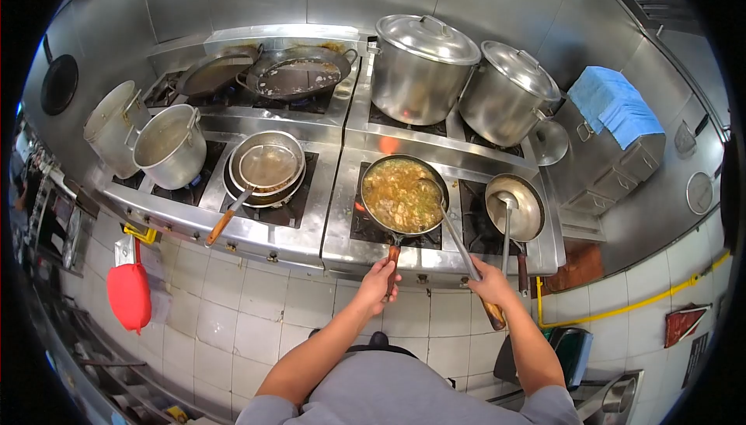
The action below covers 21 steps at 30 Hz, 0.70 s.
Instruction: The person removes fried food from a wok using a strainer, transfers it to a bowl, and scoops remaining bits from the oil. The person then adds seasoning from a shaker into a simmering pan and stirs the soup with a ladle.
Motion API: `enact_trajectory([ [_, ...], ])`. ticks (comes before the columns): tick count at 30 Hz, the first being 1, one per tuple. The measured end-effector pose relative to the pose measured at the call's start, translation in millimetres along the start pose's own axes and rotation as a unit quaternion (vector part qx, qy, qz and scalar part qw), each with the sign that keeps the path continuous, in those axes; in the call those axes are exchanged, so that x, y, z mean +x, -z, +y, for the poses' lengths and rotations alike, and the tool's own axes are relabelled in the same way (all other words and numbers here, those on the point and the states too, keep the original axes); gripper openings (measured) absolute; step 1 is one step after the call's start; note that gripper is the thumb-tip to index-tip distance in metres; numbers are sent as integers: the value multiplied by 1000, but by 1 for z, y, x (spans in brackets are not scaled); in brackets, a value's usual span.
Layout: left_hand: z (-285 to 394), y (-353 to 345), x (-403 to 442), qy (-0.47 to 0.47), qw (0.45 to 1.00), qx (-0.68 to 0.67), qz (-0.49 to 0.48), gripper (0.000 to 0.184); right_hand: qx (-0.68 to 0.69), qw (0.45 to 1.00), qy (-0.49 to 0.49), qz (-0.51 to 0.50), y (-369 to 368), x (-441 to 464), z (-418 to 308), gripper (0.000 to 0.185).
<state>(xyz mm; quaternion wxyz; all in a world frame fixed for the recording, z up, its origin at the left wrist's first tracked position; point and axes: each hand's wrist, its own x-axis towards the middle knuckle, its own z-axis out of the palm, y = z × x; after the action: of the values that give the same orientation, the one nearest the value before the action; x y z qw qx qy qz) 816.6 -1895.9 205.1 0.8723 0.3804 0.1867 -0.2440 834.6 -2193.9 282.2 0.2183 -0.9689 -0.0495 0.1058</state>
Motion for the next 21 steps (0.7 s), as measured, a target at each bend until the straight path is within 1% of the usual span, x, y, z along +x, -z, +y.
enact_trajectory([
  [2,0,-1,0,0,1000,2,3,29,118,989,-37,-85,7,-4,1,74],
  [3,0,0,1,2,1000,4,2,28,118,989,-37,-85,13,-8,-6,74],
  [5,-1,-1,2,4,1000,6,1,28,245,950,-117,-153,30,-16,-26,70],
  [6,-1,-1,2,4,1000,5,0,28,245,950,-116,-153,35,-16,-29,70],
  [8,-2,-1,2,3,1000,5,-1,29,323,914,-115,-217,41,-16,-31,69],
  [9,-2,-1,1,5,1000,4,0,29,323,914,-114,-217,40,-15,-30,69],
  [11,-1,-1,1,5,1000,4,2,30,370,890,-116,-241,38,-11,-29,65],
  [12,-1,-1,1,6,1000,4,4,31,370,890,-114,-242,40,-11,-34,65],
  [14,-2,1,2,7,1000,4,8,31,419,861,-128,-257,44,-12,-48,50],
  [18,-1,0,-1,-2,1000,8,-2,33,445,846,-119,-270,34,-5,-43,46],
  [20,0,0,-2,-2,1000,6,-2,33,510,805,-118,-280,19,1,-29,49],
  [21,0,0,-1,-1,1000,6,-2,33,510,805,-118,-281,12,2,-26,49],
])
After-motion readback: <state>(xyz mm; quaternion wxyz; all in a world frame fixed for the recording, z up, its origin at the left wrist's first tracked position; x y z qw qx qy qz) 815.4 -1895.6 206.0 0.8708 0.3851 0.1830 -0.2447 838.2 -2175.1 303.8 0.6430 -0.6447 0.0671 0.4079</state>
